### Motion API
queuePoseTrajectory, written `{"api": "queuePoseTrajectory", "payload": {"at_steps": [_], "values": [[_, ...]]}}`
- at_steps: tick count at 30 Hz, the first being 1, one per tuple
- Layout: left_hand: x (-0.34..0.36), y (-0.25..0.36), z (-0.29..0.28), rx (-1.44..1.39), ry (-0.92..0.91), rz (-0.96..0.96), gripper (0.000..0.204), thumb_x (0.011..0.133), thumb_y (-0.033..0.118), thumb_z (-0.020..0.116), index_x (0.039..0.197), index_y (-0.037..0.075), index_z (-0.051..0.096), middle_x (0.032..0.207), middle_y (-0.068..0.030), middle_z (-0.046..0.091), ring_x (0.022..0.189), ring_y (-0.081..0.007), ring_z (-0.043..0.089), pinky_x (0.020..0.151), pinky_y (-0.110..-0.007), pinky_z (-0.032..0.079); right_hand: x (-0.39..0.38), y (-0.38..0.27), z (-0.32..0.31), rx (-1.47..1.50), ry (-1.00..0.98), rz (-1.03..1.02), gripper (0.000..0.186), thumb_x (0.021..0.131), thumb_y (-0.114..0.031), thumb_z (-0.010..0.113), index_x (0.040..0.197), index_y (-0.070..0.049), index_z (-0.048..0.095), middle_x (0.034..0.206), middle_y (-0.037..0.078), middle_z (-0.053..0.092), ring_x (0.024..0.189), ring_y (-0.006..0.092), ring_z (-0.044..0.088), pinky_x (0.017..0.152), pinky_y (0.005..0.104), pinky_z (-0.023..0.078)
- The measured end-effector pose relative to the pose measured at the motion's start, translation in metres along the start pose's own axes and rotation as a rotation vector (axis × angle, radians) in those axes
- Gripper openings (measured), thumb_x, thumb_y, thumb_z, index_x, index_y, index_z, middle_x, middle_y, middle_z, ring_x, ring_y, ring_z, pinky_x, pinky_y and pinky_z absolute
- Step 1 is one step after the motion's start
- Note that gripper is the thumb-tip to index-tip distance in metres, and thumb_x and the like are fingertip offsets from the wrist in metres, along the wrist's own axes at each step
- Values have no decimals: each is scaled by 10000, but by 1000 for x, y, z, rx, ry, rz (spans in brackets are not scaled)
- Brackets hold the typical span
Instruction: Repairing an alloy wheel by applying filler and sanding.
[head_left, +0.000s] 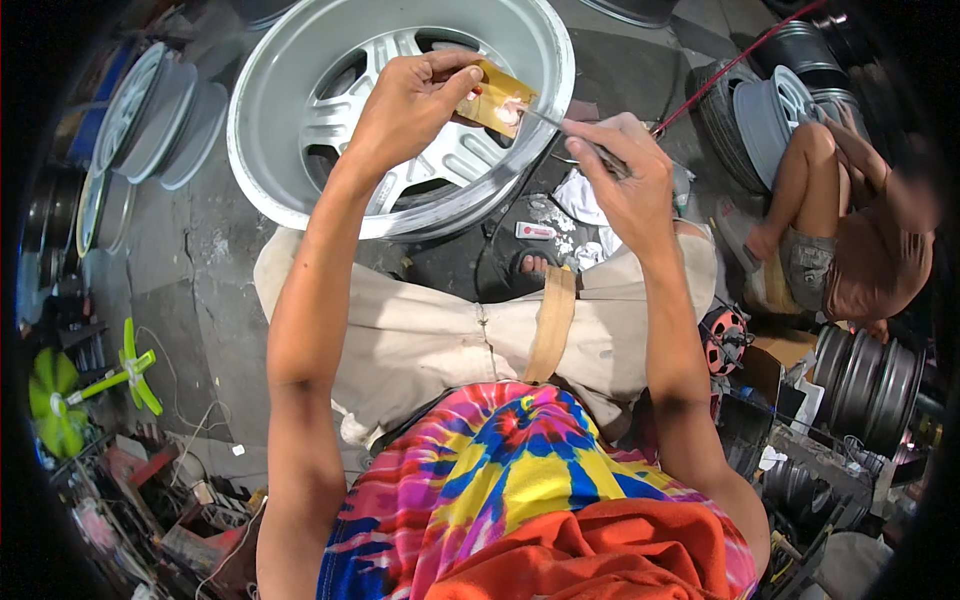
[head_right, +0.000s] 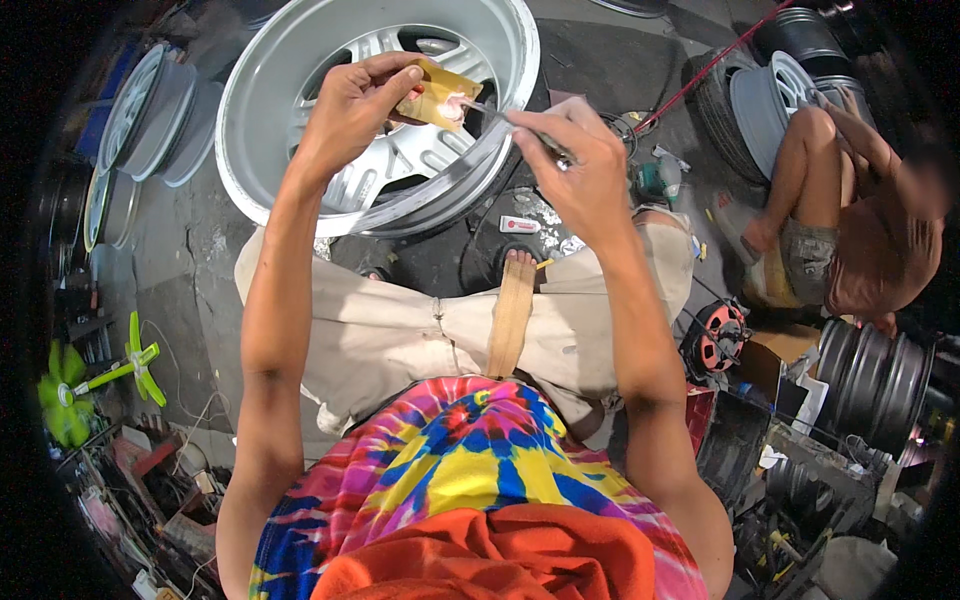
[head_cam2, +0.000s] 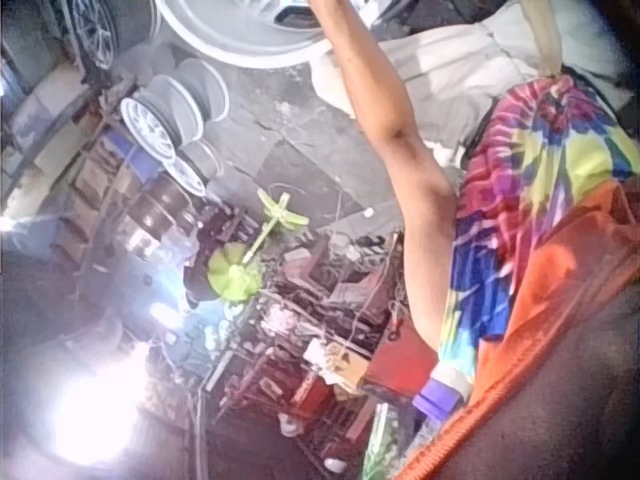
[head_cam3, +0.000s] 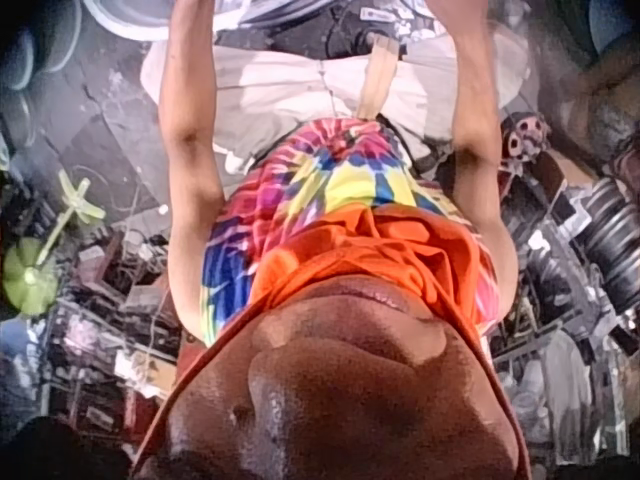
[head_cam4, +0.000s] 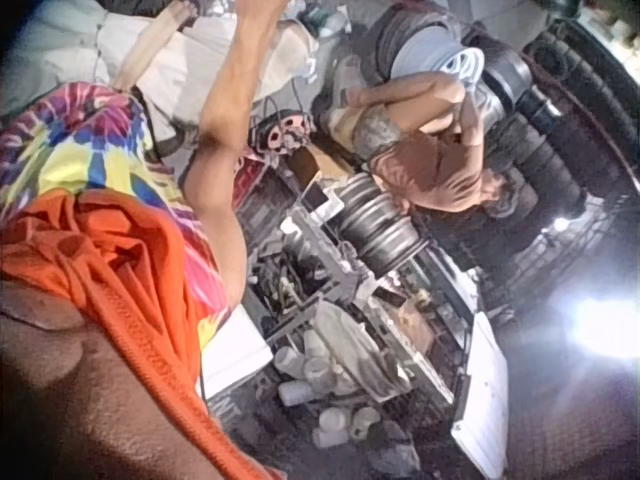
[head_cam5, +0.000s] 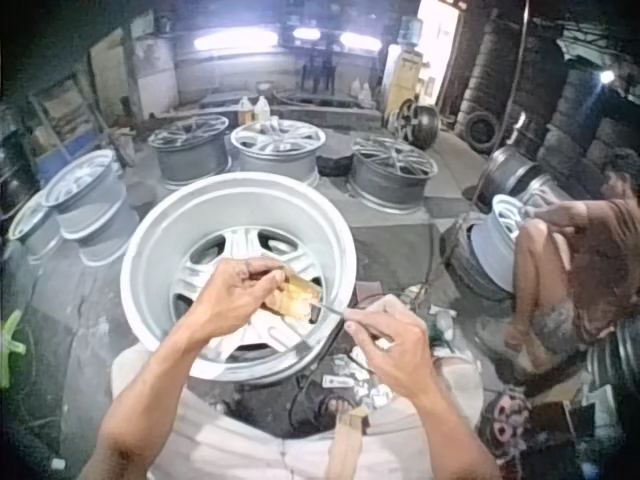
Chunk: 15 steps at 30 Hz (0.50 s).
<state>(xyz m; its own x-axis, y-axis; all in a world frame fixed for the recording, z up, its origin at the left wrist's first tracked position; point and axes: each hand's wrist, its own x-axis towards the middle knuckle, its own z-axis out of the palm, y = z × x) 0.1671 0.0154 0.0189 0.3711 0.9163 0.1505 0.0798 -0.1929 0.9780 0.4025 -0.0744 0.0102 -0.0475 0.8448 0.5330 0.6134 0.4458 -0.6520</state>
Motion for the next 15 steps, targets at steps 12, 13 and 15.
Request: {"api": "queuePoseTrajectory", "payload": {"at_steps": [12, 13, 15], "values": [[-2, 3, -4, -21, -82, -39, 311, 975, 185, 617, 1189, -38, 654, 939, -52, 684, 822, -71, 627, 717, -231, 564, -9, 20, 1, 203, -159, 208, 176, 924, -115, 670, 1048, -5, 727, 813, 26, 620, 725, 68, 537, 619, 222, 412], [-2, 2, -4, -21, -83, -38, 311, 975, 185, 617, 1189, -38, 654, 939, -52, 684, 822, -71, 627, 717, -231, 564, -12, 22, 4, 351, -143, 300, 188, 923, -163, 681, 1034, -21, 735, 770, 26, 628, 693, 75, 520, 600, 251, 413], [0, -1, -5, -82, -58, -36, 319, 974, 186, 618, 1193, -45, 646, 965, -69, 683, 830, -87, 637, 739, -268, 596, -13, 17, 3, 376, -177, 374, 197, 929, -170, 677, 1040, -17, 732, 774, 14, 627, 694, 64, 512, 598, 242, 406]]}}
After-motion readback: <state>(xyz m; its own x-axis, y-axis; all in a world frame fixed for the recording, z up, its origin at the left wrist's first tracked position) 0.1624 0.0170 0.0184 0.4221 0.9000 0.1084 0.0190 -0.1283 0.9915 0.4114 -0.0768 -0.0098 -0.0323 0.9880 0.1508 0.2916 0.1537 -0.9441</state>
